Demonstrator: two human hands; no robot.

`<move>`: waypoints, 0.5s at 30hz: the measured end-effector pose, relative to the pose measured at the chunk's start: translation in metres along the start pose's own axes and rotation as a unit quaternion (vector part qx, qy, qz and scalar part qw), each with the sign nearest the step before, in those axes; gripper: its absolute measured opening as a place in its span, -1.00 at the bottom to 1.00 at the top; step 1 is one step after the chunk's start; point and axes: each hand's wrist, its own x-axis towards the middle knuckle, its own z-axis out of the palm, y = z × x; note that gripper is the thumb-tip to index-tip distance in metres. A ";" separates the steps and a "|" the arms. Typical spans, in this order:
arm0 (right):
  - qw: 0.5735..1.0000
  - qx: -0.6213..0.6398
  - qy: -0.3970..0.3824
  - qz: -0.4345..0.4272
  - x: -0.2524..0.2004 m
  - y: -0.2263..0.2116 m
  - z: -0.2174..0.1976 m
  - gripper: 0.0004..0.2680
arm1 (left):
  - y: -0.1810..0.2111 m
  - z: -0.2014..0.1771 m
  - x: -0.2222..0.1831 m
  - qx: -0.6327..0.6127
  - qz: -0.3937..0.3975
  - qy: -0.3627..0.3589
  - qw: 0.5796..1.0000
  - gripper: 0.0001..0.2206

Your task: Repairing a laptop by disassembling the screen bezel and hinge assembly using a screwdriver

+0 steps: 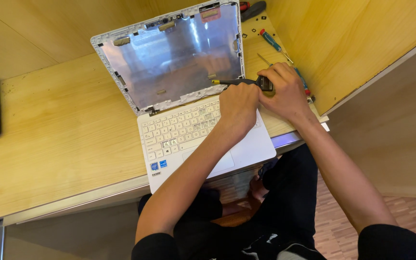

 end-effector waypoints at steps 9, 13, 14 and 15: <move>0.999 -0.034 -0.013 -0.028 -0.008 0.012 0.013 -0.75 | 0.011 0.004 -0.028 0.103 0.057 0.068 0.991 -0.68; 0.999 -0.016 -0.021 -0.028 -0.006 0.009 0.011 -0.78 | 0.004 0.031 -0.025 0.113 0.058 0.125 0.984 -0.62; 0.999 -0.021 -0.020 -0.034 -0.005 0.009 0.011 -0.78 | 0.004 0.032 -0.028 0.124 0.073 0.152 0.978 -0.64; 0.999 -0.027 -0.020 -0.040 -0.004 0.009 0.010 -0.79 | 0.005 0.032 -0.029 0.135 0.089 0.180 0.970 -0.66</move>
